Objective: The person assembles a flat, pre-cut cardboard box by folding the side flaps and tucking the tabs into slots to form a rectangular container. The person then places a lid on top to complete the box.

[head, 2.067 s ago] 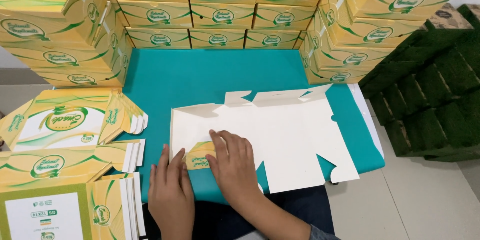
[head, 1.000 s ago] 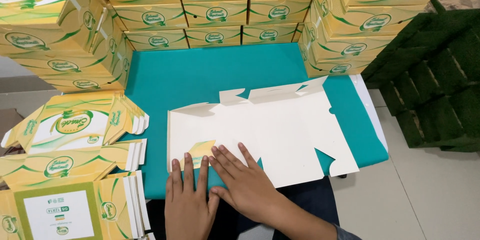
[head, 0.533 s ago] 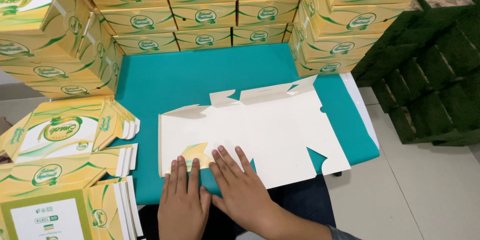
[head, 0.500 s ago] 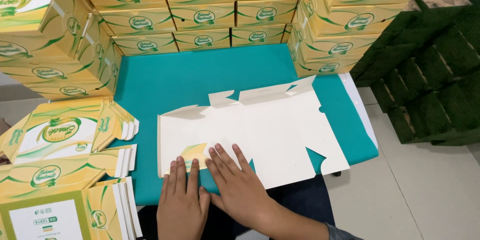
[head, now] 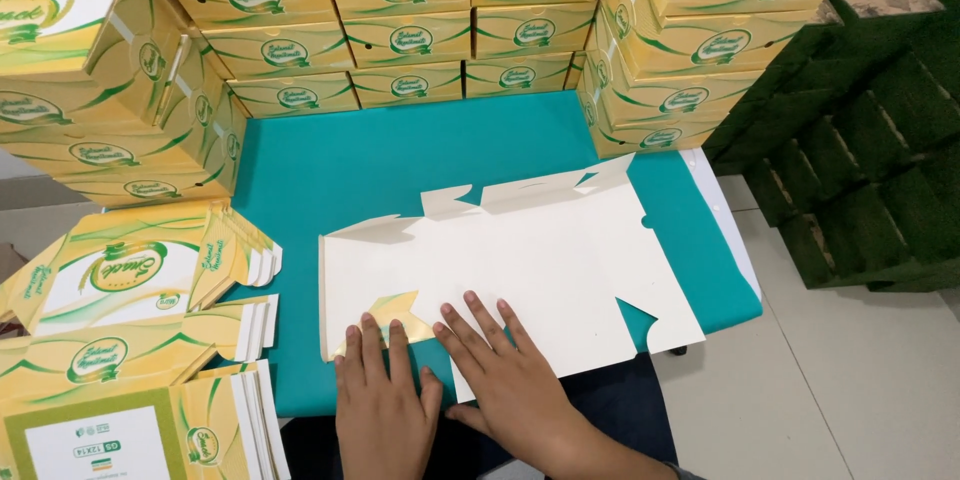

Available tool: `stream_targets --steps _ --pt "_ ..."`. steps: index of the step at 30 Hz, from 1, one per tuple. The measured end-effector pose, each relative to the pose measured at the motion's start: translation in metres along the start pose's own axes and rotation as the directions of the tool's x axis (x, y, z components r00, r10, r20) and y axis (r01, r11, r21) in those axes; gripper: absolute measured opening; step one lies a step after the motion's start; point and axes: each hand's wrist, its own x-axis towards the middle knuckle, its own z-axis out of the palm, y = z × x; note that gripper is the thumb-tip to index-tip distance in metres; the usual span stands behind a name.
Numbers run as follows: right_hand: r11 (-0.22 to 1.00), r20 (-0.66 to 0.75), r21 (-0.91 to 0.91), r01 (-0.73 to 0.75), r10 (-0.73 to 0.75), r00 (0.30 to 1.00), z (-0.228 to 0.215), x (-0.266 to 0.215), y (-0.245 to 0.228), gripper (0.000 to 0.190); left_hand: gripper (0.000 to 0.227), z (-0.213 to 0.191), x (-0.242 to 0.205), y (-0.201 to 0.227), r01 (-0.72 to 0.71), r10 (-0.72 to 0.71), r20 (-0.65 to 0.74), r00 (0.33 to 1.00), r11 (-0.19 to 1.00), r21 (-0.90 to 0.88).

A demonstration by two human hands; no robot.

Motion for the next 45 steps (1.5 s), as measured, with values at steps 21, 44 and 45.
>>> stream_targets --steps 21,44,45 --pt "0.825 -0.023 0.549 -0.133 0.174 0.984 -0.020 -0.005 0.045 0.021 0.068 -0.010 -0.002 0.004 -0.090 0.089 0.058 0.994 0.996 0.001" --pt "0.932 -0.290 0.197 -0.305 0.352 0.890 0.015 0.031 0.024 0.004 0.122 -0.006 -0.004 0.004 -0.199 0.188 0.104 0.977 0.974 0.109" --pt "0.933 -0.295 0.194 -0.303 0.350 0.889 0.013 0.029 0.022 0.004 0.122 -0.003 -0.007 0.004 -0.197 0.187 0.098 0.977 0.974 0.109"
